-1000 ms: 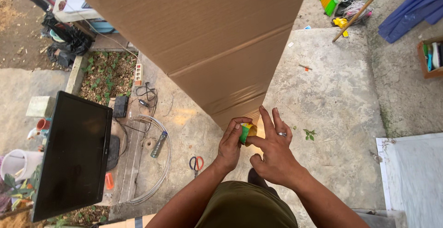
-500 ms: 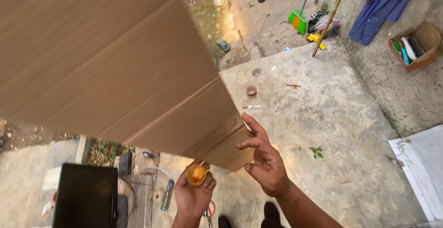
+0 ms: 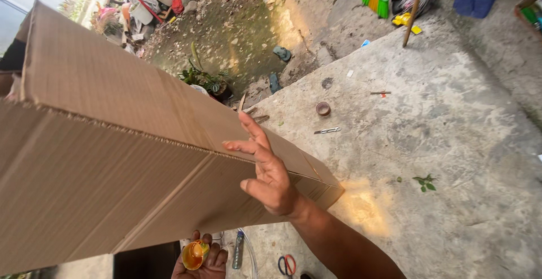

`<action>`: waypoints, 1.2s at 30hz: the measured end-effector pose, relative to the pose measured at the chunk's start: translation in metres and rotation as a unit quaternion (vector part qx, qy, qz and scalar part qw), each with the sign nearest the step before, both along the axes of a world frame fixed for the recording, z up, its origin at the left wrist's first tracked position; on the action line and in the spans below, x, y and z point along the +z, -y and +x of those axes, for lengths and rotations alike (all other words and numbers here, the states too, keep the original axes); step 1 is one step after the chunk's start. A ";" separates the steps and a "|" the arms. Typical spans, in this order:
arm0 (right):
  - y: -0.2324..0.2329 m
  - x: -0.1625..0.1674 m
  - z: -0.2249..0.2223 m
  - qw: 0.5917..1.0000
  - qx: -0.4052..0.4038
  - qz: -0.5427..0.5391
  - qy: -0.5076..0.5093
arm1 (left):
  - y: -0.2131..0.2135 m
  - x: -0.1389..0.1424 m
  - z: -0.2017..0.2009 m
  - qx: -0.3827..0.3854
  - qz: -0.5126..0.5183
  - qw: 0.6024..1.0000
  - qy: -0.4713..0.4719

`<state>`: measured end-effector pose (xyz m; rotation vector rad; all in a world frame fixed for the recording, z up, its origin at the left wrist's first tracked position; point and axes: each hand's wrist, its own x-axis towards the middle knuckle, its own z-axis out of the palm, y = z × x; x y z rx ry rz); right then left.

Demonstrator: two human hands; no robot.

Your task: The person holds a long cardboard box upright and rubs a liquid from a small plastic cup along its folded seams and edges, pressing the flaps closed. They rotate the box to treat different sides, then sit on the ground and continue working the seams before setting the box down.

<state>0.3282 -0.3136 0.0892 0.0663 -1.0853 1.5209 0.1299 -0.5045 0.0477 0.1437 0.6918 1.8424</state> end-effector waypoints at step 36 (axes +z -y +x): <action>0.012 -0.019 -0.100 0.794 -0.502 0.207 0.273 | 0.044 0.004 -0.046 0.050 -0.037 0.997 0.036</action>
